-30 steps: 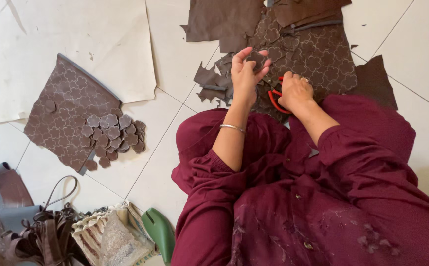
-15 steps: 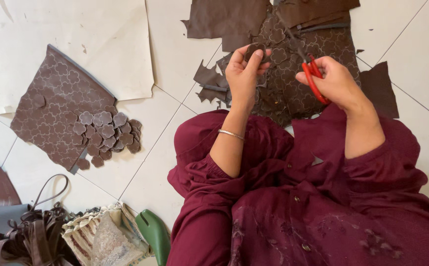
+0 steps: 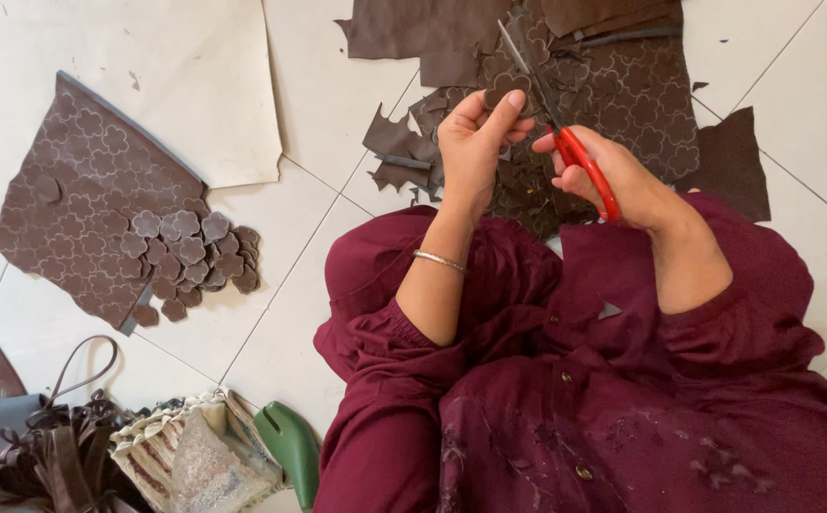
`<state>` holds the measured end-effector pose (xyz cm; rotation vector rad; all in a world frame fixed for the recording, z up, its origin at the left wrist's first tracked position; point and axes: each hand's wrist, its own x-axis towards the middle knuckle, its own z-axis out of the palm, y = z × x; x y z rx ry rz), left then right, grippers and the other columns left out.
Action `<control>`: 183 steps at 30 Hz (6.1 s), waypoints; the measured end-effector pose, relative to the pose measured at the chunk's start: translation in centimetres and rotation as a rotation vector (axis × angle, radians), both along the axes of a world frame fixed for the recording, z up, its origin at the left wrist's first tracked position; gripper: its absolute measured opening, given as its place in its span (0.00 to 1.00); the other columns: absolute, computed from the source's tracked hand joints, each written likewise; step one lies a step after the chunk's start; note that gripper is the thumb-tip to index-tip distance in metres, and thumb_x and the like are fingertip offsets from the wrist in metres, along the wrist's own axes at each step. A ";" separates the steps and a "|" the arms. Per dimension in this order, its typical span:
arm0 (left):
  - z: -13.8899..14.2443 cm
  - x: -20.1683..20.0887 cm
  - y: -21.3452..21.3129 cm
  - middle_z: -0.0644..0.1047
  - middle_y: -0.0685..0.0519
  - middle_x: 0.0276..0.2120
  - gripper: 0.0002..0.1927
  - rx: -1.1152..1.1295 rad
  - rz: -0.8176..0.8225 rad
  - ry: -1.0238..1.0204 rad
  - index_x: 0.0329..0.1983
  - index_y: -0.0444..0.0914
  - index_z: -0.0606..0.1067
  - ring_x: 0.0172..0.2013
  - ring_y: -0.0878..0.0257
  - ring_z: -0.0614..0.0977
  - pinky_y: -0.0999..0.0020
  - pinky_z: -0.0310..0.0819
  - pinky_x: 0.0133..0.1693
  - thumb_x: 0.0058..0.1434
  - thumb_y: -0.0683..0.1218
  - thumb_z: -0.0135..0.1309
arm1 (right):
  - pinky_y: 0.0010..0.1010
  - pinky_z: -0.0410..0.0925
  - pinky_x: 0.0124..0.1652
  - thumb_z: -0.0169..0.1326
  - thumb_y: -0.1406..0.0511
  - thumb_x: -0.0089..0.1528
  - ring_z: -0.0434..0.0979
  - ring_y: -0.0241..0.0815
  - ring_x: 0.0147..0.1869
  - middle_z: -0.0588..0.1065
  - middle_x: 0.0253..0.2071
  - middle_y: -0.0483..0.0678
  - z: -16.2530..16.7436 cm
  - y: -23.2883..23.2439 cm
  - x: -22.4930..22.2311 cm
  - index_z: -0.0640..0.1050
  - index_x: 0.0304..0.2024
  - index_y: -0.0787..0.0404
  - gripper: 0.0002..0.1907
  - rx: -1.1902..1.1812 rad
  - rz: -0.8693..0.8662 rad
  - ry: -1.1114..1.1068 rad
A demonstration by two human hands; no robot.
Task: The person sits on a tiled floor and uses red-handled scissors to cut flower-shaped pieces from a brown patterned fabric. They repeatedly pick up fabric pieces, cut along the outlines, and place the finished shapes into a pink cup. The person also handles a larger sheet of the same fabric to cut additional shapes.
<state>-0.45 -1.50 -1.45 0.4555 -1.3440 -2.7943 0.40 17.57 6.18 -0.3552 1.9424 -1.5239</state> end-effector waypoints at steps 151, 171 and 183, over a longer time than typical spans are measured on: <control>0.8 0.7 0.5 0.81 0.51 0.33 0.09 0.007 -0.008 0.087 0.41 0.32 0.76 0.32 0.68 0.83 0.75 0.78 0.35 0.66 0.44 0.62 | 0.24 0.64 0.31 0.43 0.32 0.64 0.67 0.32 0.30 0.65 0.29 0.41 -1.6 -1.2 0.3 0.72 0.44 0.63 0.41 -0.063 -0.026 -0.029; 1.6 0.5 -0.7 0.81 0.52 0.33 0.09 0.019 -0.096 0.067 0.42 0.32 0.78 0.31 0.68 0.81 0.76 0.75 0.34 0.66 0.44 0.62 | 0.23 0.63 0.25 0.47 0.33 0.63 0.64 0.30 0.23 0.64 0.23 0.40 -0.5 -0.5 -0.1 0.72 0.36 0.63 0.39 -0.030 -0.016 0.035; 2.0 0.5 -1.7 0.81 0.55 0.31 0.09 -0.051 -0.130 0.077 0.42 0.33 0.78 0.30 0.69 0.81 0.77 0.74 0.34 0.65 0.44 0.62 | 0.23 0.61 0.23 0.50 0.36 0.64 0.64 0.30 0.21 0.65 0.21 0.40 0.0 0.7 -0.7 0.74 0.34 0.62 0.36 0.007 0.014 -0.025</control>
